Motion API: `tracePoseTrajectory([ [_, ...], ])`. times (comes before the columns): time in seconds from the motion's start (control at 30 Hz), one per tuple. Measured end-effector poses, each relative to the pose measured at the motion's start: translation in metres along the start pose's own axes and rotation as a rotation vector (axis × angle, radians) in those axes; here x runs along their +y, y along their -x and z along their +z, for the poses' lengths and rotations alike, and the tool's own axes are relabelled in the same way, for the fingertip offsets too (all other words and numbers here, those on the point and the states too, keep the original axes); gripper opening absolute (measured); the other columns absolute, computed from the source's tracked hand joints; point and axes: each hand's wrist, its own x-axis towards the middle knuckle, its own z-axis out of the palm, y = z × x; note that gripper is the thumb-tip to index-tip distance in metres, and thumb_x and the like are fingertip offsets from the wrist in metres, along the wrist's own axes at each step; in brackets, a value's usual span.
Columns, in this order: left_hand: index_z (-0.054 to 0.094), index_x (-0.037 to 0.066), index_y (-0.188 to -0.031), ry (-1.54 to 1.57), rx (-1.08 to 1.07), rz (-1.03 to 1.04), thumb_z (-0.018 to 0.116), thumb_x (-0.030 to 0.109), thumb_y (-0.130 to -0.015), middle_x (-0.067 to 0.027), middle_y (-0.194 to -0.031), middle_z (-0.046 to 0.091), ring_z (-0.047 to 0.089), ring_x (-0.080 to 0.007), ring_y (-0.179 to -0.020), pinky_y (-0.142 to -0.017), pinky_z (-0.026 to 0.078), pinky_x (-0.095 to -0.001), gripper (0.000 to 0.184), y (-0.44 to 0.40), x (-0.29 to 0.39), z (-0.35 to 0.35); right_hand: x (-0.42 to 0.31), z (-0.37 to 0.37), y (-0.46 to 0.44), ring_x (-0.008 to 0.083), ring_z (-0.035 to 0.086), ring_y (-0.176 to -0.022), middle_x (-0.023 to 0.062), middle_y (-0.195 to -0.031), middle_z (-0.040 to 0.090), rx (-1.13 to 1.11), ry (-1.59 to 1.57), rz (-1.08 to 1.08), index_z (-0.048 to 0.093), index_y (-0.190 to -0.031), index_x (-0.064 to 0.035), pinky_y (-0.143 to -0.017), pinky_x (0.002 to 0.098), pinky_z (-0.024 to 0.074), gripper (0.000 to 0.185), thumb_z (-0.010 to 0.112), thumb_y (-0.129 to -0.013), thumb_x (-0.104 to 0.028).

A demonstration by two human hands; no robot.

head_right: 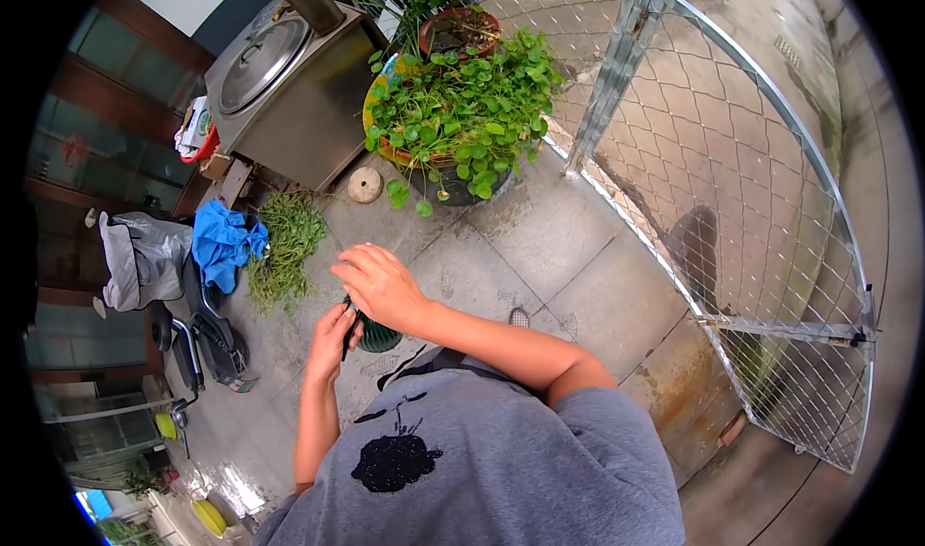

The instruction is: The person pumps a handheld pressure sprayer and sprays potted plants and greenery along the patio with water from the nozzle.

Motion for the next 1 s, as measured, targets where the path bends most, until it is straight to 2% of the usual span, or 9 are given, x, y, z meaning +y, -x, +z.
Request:
tracePoseTrajectory([
  [0.37, 0.057, 0.007, -0.091, 0.009, 0.049, -0.027, 0.052, 0.022, -0.102, 0.0022, -0.069, 0.054, 0.042, -0.0052, -0.056, -0.051, 0.032, -0.0223, 0.019, 0.007, -0.004, 0.001, -0.005, -0.02, 0.02, 0.0345, 0.057, -0.114, 0.0119, -0.124, 0.059, -0.051, 0.031, 0.098, 0.064, -0.114, -0.0064, -0.097, 0.0441, 0.0465, 0.034, 0.07, -0.081, -0.009],
  [0.6, 0.058, 0.005, -0.099, 0.003, 0.094, -0.009, 0.05, 0.023, -0.102, 0.0005, -0.069, 0.055, 0.044, -0.0064, -0.055, -0.051, 0.034, -0.0223, 0.02, 0.009, -0.006, -0.012, -0.004, -0.037, 0.032, 0.0327, 0.06, -0.111, 0.0119, -0.125, 0.059, -0.164, 0.041, 0.173, 0.065, -0.116, -0.0088, -0.094, 0.0419, 0.049, 0.034, 0.07, -0.082, -0.011],
  [0.67, 0.058, 0.006, -0.097, 0.038, 0.117, -0.001, 0.051, 0.022, -0.103, 0.0017, -0.069, 0.055, 0.043, -0.0052, -0.055, -0.051, 0.033, -0.0219, 0.019, 0.012, -0.001, -0.011, -0.004, -0.039, 0.034, 0.0326, 0.06, -0.11, 0.0122, -0.126, 0.059, -0.2, 0.039, 0.186, 0.064, -0.119, -0.0095, -0.094, 0.0412, 0.0498, 0.036, 0.07, -0.083, -0.013],
  [0.77, 0.058, 0.005, -0.097, 0.06, 0.126, 0.029, 0.05, 0.021, -0.103, 0.0021, -0.07, 0.054, 0.042, -0.0046, -0.056, -0.051, 0.032, -0.0216, 0.019, 0.014, 0.001, -0.01, -0.007, -0.04, 0.036, 0.0335, 0.061, -0.111, 0.013, -0.128, 0.058, -0.293, -0.004, 0.216, 0.059, -0.13, -0.0114, -0.094, 0.0409, 0.0504, 0.048, 0.07, -0.083, -0.014],
  [0.87, 0.059, 0.005, -0.099, 0.058, 0.128, 0.049, 0.05, 0.021, -0.103, 0.0017, -0.07, 0.054, 0.042, -0.0047, -0.056, -0.051, 0.033, -0.0214, 0.019, 0.017, 0.005, -0.005, -0.013, -0.038, 0.033, 0.0352, 0.063, -0.104, 0.0163, -0.129, 0.057, -0.286, 0.014, 0.148, 0.047, -0.14, -0.0073, -0.089, 0.0417, 0.0524, 0.063, 0.07, -0.082, -0.014],
  [1.0, 0.059, 0.004, -0.1, 0.085, 0.125, 0.072, 0.05, 0.021, -0.103, 0.0012, -0.07, 0.054, 0.043, -0.0051, -0.058, -0.052, 0.033, -0.0214, 0.02, 0.019, 0.013, 0.003, -0.015, -0.032, 0.034, 0.0368, 0.062, -0.105, 0.02, -0.132, 0.055, -0.313, 0.023, 0.175, 0.036, -0.147, -0.0023, -0.09, 0.0427, 0.0518, 0.073, 0.069, -0.083, -0.015],
])
